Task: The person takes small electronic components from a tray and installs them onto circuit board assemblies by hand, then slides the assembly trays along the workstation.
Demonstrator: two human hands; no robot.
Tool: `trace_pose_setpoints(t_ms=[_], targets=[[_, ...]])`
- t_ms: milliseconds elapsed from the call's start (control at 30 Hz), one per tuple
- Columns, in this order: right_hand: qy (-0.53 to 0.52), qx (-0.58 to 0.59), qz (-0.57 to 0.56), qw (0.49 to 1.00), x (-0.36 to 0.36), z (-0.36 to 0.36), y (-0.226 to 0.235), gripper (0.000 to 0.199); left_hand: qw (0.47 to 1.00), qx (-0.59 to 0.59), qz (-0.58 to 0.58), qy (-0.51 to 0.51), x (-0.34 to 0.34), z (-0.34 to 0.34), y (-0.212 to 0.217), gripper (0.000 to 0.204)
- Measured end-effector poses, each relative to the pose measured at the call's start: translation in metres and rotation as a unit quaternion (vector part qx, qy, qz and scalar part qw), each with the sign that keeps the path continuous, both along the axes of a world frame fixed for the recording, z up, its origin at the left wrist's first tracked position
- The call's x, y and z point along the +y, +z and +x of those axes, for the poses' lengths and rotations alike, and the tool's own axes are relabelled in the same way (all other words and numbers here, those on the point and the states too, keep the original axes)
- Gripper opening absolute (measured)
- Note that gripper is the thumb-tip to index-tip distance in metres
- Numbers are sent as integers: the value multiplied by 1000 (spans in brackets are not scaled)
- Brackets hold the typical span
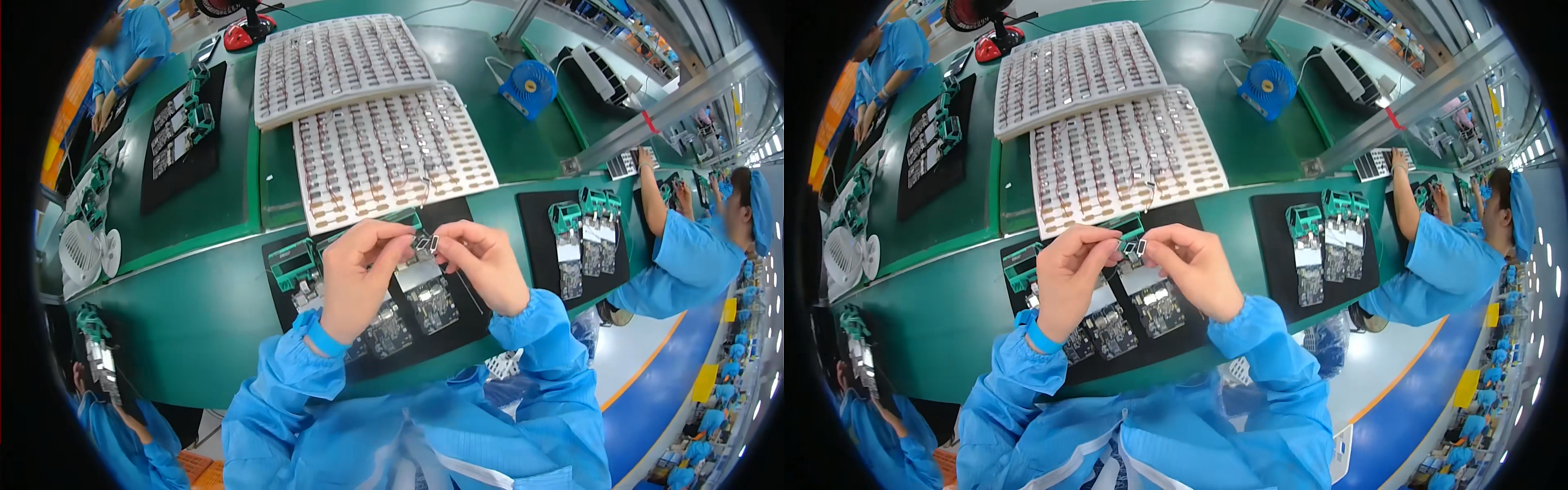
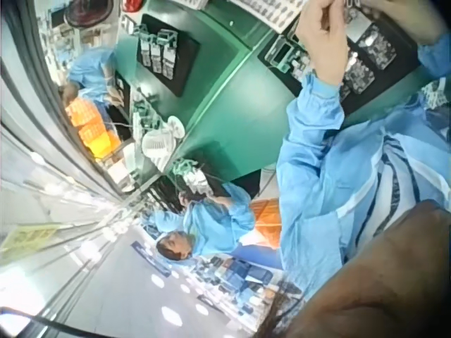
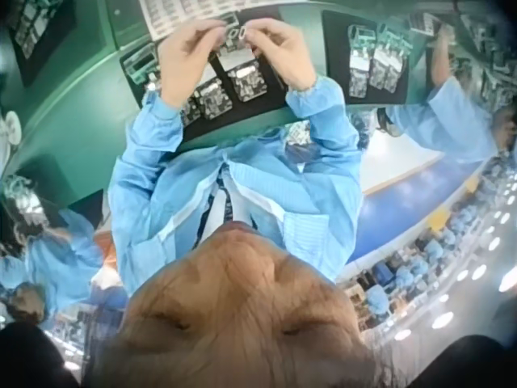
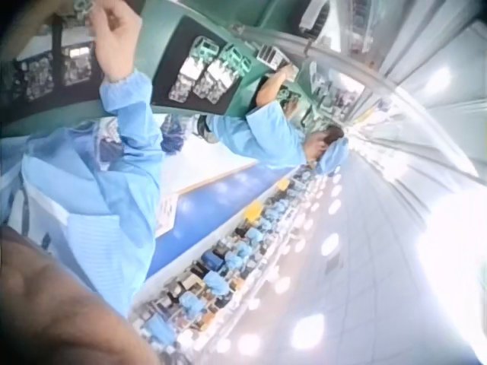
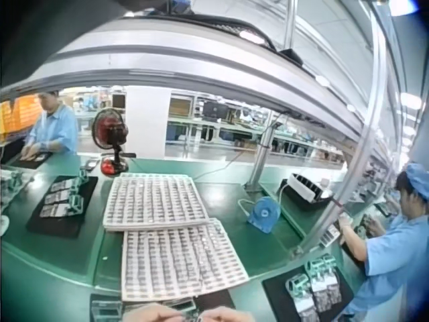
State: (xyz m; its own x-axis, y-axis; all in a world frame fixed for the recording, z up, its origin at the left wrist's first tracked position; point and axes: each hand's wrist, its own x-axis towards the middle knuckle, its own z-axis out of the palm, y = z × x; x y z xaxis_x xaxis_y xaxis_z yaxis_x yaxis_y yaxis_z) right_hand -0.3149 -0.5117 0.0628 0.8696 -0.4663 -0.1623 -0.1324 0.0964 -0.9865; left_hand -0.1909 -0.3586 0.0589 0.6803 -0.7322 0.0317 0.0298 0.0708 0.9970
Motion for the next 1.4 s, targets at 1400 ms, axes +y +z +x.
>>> trace_pose_setpoints(t_ms=[1400], targets=[[-69, -55, -392, 916, 30, -1, -65, 14, 807, -554, 199, 34, 8, -11, -43, 33]])
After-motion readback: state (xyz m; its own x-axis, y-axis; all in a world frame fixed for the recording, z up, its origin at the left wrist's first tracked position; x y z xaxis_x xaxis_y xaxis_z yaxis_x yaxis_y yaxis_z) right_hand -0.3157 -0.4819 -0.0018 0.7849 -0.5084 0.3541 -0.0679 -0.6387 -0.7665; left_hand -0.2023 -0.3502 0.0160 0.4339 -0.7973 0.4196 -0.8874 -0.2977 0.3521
